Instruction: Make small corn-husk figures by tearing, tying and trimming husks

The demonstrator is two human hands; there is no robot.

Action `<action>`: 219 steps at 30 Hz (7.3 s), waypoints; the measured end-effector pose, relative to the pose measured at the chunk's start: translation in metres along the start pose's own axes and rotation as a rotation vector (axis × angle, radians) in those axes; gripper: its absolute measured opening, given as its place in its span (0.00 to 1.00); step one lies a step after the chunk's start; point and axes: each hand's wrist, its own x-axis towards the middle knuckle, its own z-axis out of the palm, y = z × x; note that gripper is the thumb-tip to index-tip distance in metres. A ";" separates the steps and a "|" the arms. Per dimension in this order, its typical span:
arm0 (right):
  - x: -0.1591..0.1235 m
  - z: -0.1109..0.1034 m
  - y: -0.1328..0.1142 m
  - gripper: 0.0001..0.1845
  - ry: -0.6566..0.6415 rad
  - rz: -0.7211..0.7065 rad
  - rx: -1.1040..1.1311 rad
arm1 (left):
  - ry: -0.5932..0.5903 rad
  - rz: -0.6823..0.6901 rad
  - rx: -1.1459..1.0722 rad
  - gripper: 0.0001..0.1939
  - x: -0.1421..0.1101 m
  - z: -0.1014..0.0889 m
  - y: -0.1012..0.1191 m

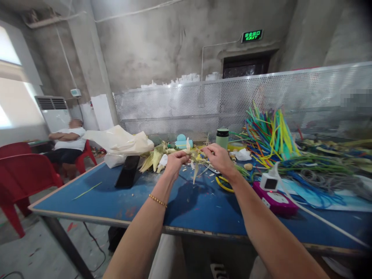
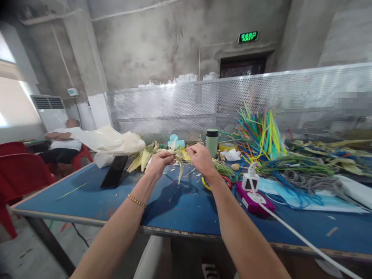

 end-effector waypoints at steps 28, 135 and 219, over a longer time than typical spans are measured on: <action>-0.005 0.019 0.000 0.16 -0.009 0.408 0.617 | -0.190 -0.062 -0.026 0.22 -0.009 0.011 -0.007; 0.007 0.004 -0.016 0.12 -0.063 0.370 0.527 | 0.029 0.250 0.350 0.13 -0.011 0.034 0.003; -0.019 0.032 -0.010 0.18 -0.248 0.598 1.071 | -0.246 -0.165 -0.222 0.18 -0.017 0.022 0.000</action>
